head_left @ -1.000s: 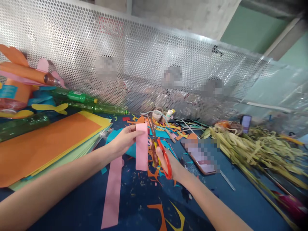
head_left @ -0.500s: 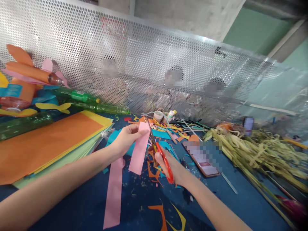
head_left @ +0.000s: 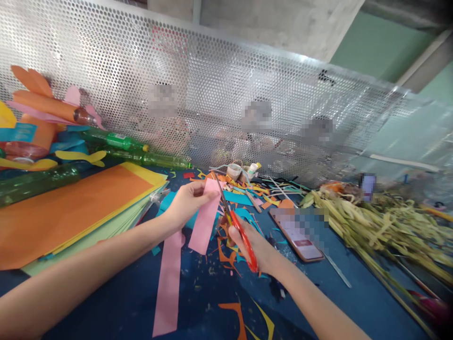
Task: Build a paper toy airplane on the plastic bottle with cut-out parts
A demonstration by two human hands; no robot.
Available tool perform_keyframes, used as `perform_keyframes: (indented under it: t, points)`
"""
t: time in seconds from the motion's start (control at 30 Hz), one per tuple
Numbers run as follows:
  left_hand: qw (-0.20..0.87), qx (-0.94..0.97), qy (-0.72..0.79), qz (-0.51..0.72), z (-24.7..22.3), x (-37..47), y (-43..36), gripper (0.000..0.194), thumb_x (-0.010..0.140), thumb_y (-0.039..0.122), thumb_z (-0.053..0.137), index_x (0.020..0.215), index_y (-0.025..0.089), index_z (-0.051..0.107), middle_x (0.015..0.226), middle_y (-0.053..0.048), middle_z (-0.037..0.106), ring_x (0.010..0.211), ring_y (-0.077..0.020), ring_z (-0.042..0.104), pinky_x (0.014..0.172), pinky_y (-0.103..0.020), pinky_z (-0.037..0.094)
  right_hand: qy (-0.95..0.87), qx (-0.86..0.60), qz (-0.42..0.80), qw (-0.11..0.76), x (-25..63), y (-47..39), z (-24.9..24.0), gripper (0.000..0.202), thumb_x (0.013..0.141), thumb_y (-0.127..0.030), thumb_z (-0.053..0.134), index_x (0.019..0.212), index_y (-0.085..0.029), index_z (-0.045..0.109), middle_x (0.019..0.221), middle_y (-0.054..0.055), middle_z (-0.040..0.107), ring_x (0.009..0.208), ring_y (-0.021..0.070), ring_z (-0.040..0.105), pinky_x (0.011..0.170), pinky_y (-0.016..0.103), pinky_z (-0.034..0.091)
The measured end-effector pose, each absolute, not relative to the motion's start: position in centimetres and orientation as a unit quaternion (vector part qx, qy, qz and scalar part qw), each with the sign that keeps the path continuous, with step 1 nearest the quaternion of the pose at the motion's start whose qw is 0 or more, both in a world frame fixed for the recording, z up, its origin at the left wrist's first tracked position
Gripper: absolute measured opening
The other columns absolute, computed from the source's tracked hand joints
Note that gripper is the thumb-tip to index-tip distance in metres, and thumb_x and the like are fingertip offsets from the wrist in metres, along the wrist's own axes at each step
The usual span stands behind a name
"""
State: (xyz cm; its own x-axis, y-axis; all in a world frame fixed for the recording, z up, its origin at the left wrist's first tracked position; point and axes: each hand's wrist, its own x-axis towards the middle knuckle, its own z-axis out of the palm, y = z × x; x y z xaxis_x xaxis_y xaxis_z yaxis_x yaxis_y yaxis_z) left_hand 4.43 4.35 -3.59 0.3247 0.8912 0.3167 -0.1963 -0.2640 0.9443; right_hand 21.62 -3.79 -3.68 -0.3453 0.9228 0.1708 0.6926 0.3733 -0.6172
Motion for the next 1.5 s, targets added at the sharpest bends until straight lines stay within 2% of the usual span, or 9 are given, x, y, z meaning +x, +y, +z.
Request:
perform_keyframes:
  t: [0.17, 0.33, 0.47, 0.73, 0.93, 1.07, 1.2, 1.5]
  points:
    - [0.538, 0.609, 0.29, 0.505, -3.7, 4.5, 4.2, 0.018, 0.074, 0.029, 0.066, 0.086, 0.016, 0.068, 0.088, -0.004, 0.07, 0.081, -0.0171, 0.062, 0.074, -0.027, 0.046, -0.798, -0.491, 0.215, 0.277, 21.5, -3.6, -3.9, 0.034, 0.092, -0.049, 0.024, 0.082, -0.022, 0.043, 0.084, 0.007, 0.054, 0.085, 0.0226, 0.054, 0.086, 0.04, 0.042]
    - [0.554, 0.592, 0.296, 0.505, -3.9, 4.6, 4.0, 0.02, 0.073, 0.029, 0.068, 0.087, 0.015, 0.068, 0.088, -0.005, 0.071, 0.08, -0.0172, 0.063, 0.074, -0.027, 0.047, -0.782, -0.502, 0.224, 0.293, 21.1, -3.5, -4.3, 0.035, 0.091, -0.05, 0.024, 0.072, -0.024, 0.036, 0.067, 0.001, 0.046, 0.063, 0.0197, 0.049, 0.062, 0.034, 0.043]
    - [0.576, 0.568, 0.302, 0.504, -3.9, 4.8, 3.9, 0.02, 0.072, 0.029, 0.069, 0.087, 0.015, 0.068, 0.091, -0.006, 0.071, 0.082, -0.0181, 0.064, 0.076, -0.029, 0.048, -0.771, -0.507, 0.226, 0.312, 20.8, -3.7, -4.4, 0.037, 0.091, -0.052, 0.024, 0.068, -0.024, 0.032, 0.061, -0.001, 0.041, 0.057, 0.0177, 0.042, 0.055, 0.031, 0.038]
    - [0.585, 0.542, 0.346, 0.495, -3.2, 4.9, 3.2, 0.018, 0.07, 0.025, 0.07, 0.084, 0.015, 0.07, 0.089, -0.005, 0.072, 0.08, -0.0178, 0.064, 0.074, -0.028, 0.049, -0.77, -0.494, 0.254, 0.315, 20.7, -3.8, -4.4, 0.04, 0.091, -0.053, 0.024, 0.068, -0.023, 0.038, 0.063, 0.001, 0.045, 0.06, 0.0185, 0.045, 0.053, 0.03, 0.039]
    - [0.584, 0.545, 0.338, 0.498, -3.5, 4.8, 3.4, 0.017, 0.07, 0.025, 0.07, 0.085, 0.016, 0.07, 0.085, -0.005, 0.072, 0.081, -0.0187, 0.065, 0.073, -0.028, 0.049, -0.77, -0.492, 0.251, 0.321, 20.9, -3.5, -4.4, 0.044, 0.089, -0.057, 0.026, 0.062, -0.023, 0.034, 0.06, 0.0, 0.041, 0.058, 0.0174, 0.042, 0.052, 0.029, 0.037]
    - [0.597, 0.541, 0.328, 0.494, -3.7, 4.8, 3.6, 0.019, 0.07, 0.027, 0.07, 0.085, 0.015, 0.07, 0.085, -0.005, 0.072, 0.078, -0.0177, 0.064, 0.073, -0.028, 0.049, -0.762, -0.499, 0.26, 0.321, 21.0, -3.3, -4.7, 0.044, 0.088, -0.06, 0.028, 0.065, -0.022, 0.037, 0.061, -0.001, 0.041, 0.054, 0.0152, 0.037, 0.05, 0.028, 0.034]
    - [0.615, 0.532, 0.316, 0.489, -4.0, 4.8, 3.8, 0.018, 0.07, 0.028, 0.07, 0.084, 0.016, 0.069, 0.086, -0.004, 0.071, 0.077, -0.0164, 0.064, 0.073, -0.027, 0.048, -0.754, -0.503, 0.264, 0.331, 21.2, -3.3, -5.3, 0.043, 0.088, -0.058, 0.028, 0.064, -0.023, 0.033, 0.056, -0.003, 0.034, 0.05, 0.0135, 0.034, 0.047, 0.027, 0.033]
    - [0.614, 0.535, 0.311, 0.49, -4.0, 4.7, 3.9, 0.017, 0.071, 0.03, 0.07, 0.082, 0.017, 0.07, 0.087, -0.004, 0.071, 0.077, -0.0158, 0.063, 0.071, -0.025, 0.047, -0.748, -0.512, 0.246, 0.344, 21.4, -3.1, -5.8, 0.044, 0.088, -0.058, 0.032, 0.06, -0.023, 0.035, 0.052, -0.002, 0.038, 0.051, 0.0156, 0.042, 0.048, 0.028, 0.04]
